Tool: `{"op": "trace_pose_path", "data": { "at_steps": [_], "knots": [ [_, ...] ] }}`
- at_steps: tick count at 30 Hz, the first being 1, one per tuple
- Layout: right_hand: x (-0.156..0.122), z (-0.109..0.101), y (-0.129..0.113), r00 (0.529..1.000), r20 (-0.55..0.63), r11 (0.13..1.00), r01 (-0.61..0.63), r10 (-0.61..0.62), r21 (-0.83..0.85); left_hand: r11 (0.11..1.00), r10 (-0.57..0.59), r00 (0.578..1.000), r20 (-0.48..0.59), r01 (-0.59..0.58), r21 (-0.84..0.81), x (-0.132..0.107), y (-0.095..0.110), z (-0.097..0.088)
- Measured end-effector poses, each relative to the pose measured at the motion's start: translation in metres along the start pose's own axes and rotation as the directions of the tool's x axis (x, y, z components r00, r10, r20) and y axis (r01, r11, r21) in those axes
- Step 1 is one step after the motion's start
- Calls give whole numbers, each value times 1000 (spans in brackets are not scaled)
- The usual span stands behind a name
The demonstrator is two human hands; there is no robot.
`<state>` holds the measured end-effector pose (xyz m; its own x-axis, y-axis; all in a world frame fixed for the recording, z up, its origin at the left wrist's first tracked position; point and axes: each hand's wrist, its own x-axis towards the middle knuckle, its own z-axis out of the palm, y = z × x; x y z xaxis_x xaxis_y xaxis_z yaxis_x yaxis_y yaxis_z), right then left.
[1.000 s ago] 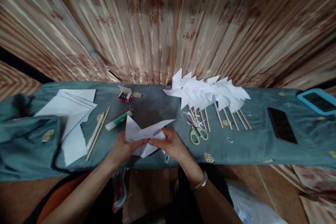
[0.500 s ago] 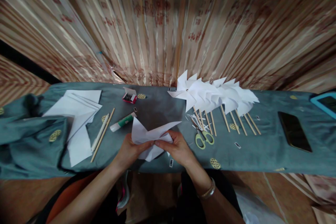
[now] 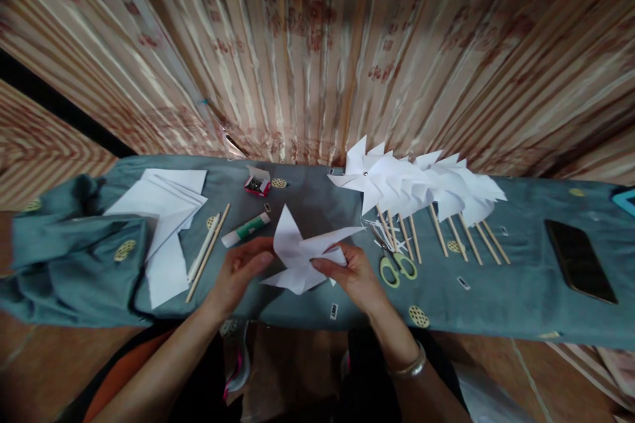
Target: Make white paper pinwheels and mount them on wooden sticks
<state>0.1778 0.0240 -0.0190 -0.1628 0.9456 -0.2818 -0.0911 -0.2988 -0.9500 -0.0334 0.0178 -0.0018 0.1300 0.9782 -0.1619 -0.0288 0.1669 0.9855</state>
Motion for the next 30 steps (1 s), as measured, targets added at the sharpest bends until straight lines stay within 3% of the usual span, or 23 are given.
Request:
{"op": "trace_pose_path", "data": {
  "at_steps": [3, 6, 8, 11, 17, 22, 27, 30],
  "knots": [
    [0, -8, -1, 999, -41, 1000, 2, -1, 13, 937, 199, 964, -176, -135, 322, 5, 3, -26],
    [-1, -12, -1, 999, -54, 1000, 0, 2, 21, 663, 415, 897, -150, -185, 725, 13, -5, -52],
    [-2, -12, -1, 999, -50, 1000, 3, -2, 20, 484, 463, 883, -82, -174, 858, 18, -13, -65],
    [-2, -10, -1, 999, -47, 1000, 2, -1, 22, 347, 426, 904, -41, -121, 930, 24, -20, -72],
    [-2, -11, -1, 999, -51, 1000, 8, -7, 10, 279, 353, 935, 15, -121, 953, 29, -23, -72],
    [-3, -14, 1, 999, -46, 1000, -3, 3, 8, 337, 353, 935, -18, -109, 935, 30, -24, -73],
    [-4, -15, 3, 999, -51, 1000, -7, 8, 10, 388, 381, 904, -192, 32, 921, 28, -9, -93],
    [-4, -15, 2, 999, -51, 1000, -7, 7, 8, 344, 360, 879, -312, 186, 920, 26, 2, -114]
  ]
}}
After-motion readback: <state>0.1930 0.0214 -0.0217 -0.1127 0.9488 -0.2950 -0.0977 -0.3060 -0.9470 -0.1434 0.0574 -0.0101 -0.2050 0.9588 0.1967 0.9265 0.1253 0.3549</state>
